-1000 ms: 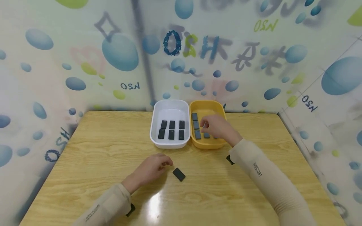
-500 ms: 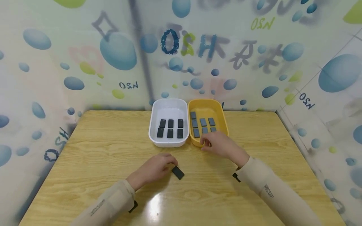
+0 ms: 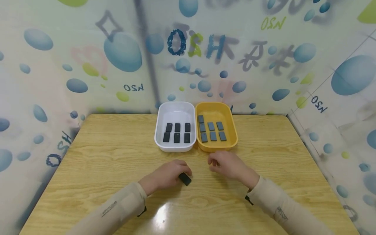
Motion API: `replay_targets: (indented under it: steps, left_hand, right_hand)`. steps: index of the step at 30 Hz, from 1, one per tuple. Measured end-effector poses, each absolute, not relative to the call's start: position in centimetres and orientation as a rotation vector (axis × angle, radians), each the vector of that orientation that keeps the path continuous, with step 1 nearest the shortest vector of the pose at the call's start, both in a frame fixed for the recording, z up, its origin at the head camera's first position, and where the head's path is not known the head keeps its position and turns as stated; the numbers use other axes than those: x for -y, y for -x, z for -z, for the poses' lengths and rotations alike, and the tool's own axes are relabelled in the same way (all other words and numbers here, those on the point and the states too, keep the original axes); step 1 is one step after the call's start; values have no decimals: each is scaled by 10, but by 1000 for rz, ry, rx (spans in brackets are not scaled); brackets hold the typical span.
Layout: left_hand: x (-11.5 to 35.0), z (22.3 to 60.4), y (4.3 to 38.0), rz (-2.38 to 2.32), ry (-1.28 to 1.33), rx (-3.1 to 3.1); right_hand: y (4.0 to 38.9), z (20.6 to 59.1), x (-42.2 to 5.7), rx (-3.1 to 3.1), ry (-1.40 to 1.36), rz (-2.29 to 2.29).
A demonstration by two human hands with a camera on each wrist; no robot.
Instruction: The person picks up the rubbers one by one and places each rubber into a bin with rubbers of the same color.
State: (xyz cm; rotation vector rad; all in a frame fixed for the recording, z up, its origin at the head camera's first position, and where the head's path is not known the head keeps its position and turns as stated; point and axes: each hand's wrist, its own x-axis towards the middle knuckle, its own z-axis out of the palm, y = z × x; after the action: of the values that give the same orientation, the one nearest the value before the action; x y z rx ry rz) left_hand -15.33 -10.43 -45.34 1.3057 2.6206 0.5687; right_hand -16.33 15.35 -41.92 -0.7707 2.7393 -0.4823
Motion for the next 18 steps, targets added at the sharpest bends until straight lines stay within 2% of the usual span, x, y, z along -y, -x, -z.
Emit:
replay_targets:
  steps: [8, 18]
  left_hand:
    - [99, 453, 152, -507, -1373, -2598]
    - [95, 455, 155, -449, -1387, -2554]
  right_hand:
    - [157, 435, -161, -2767, 847, 509]
    - [155, 446, -165, -2741, 812, 536]
